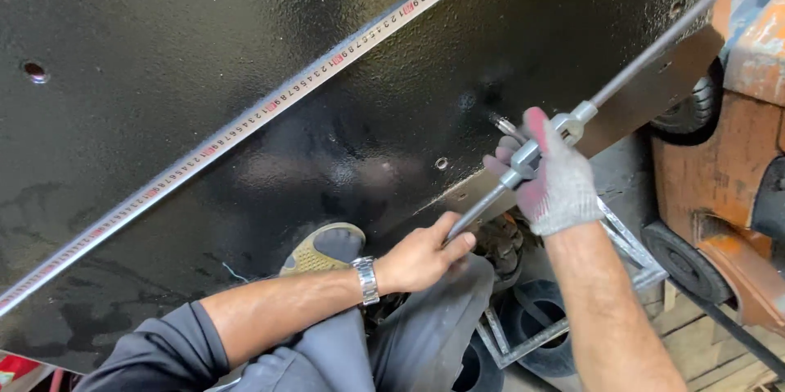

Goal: The person sits on the floor with a large black metal plate on their lap and cuts internal threads into its pre-drilled holes using a hand tap wrench. They move hole to hole, repositioning the plate and the measuring ruler as they work.

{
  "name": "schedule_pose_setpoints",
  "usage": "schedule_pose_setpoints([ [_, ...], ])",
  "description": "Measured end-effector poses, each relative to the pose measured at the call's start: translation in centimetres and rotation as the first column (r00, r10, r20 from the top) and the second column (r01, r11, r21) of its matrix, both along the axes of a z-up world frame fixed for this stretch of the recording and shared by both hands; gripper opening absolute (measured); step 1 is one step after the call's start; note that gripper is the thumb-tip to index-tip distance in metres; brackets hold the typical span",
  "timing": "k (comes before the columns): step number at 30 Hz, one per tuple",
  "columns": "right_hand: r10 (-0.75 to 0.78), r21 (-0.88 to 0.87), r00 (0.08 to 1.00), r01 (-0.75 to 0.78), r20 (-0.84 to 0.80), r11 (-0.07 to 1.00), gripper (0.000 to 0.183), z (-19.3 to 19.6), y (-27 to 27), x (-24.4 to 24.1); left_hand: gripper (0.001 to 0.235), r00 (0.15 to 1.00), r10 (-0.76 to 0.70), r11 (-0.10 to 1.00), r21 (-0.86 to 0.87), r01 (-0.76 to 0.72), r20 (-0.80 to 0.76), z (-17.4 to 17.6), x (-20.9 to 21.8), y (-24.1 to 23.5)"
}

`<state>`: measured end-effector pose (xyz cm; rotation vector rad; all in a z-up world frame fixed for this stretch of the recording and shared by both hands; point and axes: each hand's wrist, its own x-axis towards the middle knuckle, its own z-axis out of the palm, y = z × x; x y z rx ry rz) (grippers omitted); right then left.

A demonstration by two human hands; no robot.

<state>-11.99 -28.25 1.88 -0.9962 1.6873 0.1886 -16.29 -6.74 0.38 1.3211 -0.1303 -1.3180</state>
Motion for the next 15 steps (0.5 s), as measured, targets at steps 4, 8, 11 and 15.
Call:
schedule_pose_setpoints([
  [4,0.805,-0.753,0.594,-0.533,-0.008,0.386,0.041,2.2,-2.0,0.0,0.031,0.980,-0.165,0.984,0.046,0.171,-0.109,-0.6,2.5,1.8],
  [8,0.579,-0.518,-0.047,-0.391,-0.814,-0.760,0.034,5.5,-6.0,2.3,0.022,0.849,-0.198,0.979,0.142,0.147,0.490,-0.6,7.9,3.8],
  [11,0.701,-0.485,-0.095,-0.656,-0.707,-0.579,0.016,1.8,-11.8,-7.5,0.023,0.570,-0.305,0.937,0.347,0.038,0.762,0.7,13.0,3.3],
  [15,0.743,-0.414,0.048,-0.853,-0.668,-0.318,0.036,2.9,-3.3,-15.7,0.042,0.156,-0.048,0.927,0.102,-0.361,0.987,2.9,16.9,3.7],
])
